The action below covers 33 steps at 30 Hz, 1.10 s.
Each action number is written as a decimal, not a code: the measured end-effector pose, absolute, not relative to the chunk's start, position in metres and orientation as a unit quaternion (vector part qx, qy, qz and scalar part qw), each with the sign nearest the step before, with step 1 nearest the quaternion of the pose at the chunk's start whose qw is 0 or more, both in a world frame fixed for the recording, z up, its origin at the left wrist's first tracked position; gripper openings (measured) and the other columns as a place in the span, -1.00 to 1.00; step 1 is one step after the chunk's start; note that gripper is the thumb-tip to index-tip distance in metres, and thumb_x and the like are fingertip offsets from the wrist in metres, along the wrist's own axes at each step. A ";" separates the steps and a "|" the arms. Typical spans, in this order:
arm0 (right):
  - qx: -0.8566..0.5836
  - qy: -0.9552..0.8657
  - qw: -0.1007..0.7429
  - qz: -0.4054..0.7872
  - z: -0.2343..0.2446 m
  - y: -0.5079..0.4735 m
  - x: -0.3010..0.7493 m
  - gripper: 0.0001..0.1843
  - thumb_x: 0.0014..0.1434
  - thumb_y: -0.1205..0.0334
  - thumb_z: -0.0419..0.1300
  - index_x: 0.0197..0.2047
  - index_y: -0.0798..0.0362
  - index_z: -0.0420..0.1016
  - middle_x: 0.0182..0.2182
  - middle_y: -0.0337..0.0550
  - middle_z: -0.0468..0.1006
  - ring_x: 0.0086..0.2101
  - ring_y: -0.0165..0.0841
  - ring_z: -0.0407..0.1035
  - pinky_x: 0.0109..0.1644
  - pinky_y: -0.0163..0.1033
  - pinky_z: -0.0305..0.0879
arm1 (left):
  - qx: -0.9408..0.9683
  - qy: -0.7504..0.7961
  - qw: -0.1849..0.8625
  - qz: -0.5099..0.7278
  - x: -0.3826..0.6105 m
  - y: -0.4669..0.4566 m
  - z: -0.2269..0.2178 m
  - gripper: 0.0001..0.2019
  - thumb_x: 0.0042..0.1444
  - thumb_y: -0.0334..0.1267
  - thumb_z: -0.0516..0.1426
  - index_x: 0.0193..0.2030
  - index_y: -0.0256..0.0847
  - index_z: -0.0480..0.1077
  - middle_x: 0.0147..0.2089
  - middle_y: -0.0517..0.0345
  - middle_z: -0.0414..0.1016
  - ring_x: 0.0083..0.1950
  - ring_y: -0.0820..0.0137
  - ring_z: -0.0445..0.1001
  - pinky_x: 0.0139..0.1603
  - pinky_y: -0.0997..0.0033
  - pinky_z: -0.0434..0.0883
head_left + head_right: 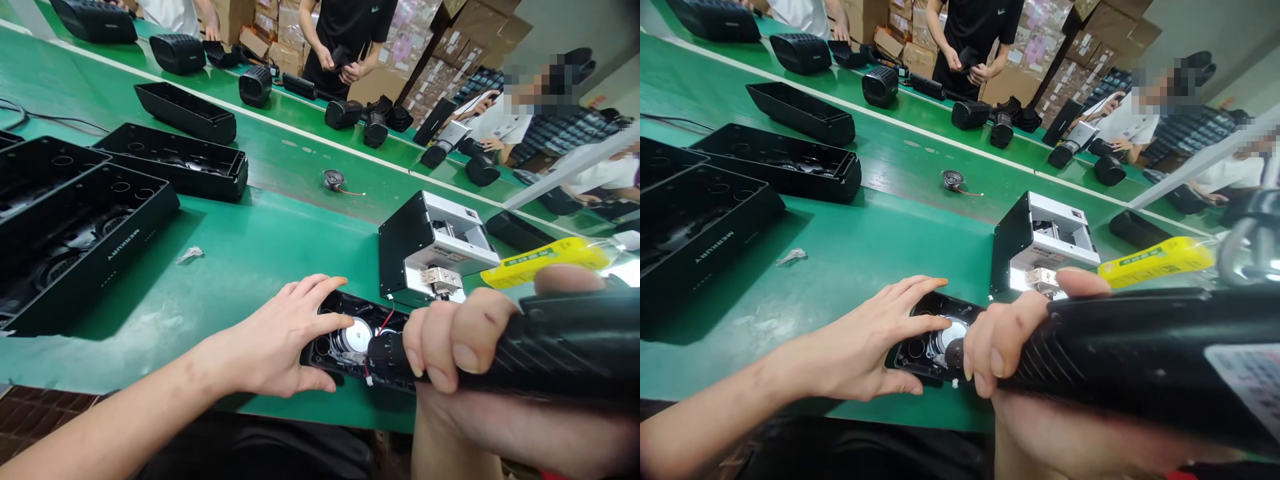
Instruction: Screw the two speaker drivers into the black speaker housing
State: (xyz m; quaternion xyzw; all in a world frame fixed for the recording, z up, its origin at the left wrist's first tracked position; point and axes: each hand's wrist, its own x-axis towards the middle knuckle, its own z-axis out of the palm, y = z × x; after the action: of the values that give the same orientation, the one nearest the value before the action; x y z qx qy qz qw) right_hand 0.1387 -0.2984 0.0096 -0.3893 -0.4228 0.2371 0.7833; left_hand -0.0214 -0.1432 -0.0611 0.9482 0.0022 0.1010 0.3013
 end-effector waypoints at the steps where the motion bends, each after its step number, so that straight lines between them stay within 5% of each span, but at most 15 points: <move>1: -0.384 -0.424 0.785 0.236 0.006 -0.298 0.139 -0.57 0.43 -0.24 0.26 0.15 -0.16 0.64 -0.53 -0.28 0.57 -0.67 -0.38 0.35 -0.55 -0.23 0.43 | 0.948 0.002 0.303 0.101 -0.021 -0.143 -0.061 -0.19 0.09 0.06 0.50 0.43 -0.05 0.39 0.64 -0.31 0.07 0.58 -0.34 0.15 0.38 -0.51 0.39; 6: -0.371 -0.418 0.802 0.211 -0.007 -0.292 0.135 -0.35 0.39 -0.43 0.14 0.20 -0.10 0.60 -0.52 -0.28 0.55 -0.67 -0.41 0.34 -0.56 -0.26 0.40 | 0.947 0.000 0.307 0.099 -0.019 -0.141 -0.061 -0.25 0.13 0.07 0.47 0.42 -0.02 0.42 0.58 -0.29 0.17 0.45 -0.27 0.35 0.29 -0.41 0.48; 15: -0.384 -0.406 0.797 0.228 -0.010 -0.288 0.134 -0.41 0.38 -0.39 0.21 0.20 -0.15 0.61 -0.52 -0.29 0.56 -0.66 -0.39 0.34 -0.54 -0.24 0.40 | 0.948 0.016 0.313 0.063 -0.018 -0.141 -0.059 -0.27 0.15 0.09 0.45 0.44 0.14 0.41 0.57 -0.14 0.18 0.43 -0.19 0.36 0.31 -0.38 0.45; 33: -0.377 -0.407 0.797 0.237 -0.011 -0.286 0.129 -0.44 0.36 -0.37 0.24 0.13 -0.12 0.66 -0.52 -0.30 0.54 -0.66 -0.39 0.33 -0.56 -0.26 0.36 | 0.947 0.023 0.317 0.050 -0.018 -0.141 -0.058 -0.26 0.16 0.12 0.43 0.46 0.15 0.40 0.59 -0.16 0.14 0.44 -0.16 0.34 0.35 -0.34 0.41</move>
State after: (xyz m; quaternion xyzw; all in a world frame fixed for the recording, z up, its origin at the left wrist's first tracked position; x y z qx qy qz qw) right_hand 0.1288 -0.2855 -0.0108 -0.3771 -0.4072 0.2365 0.7975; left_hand -0.0178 -0.1405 -0.0581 0.9469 0.0227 0.0499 0.3169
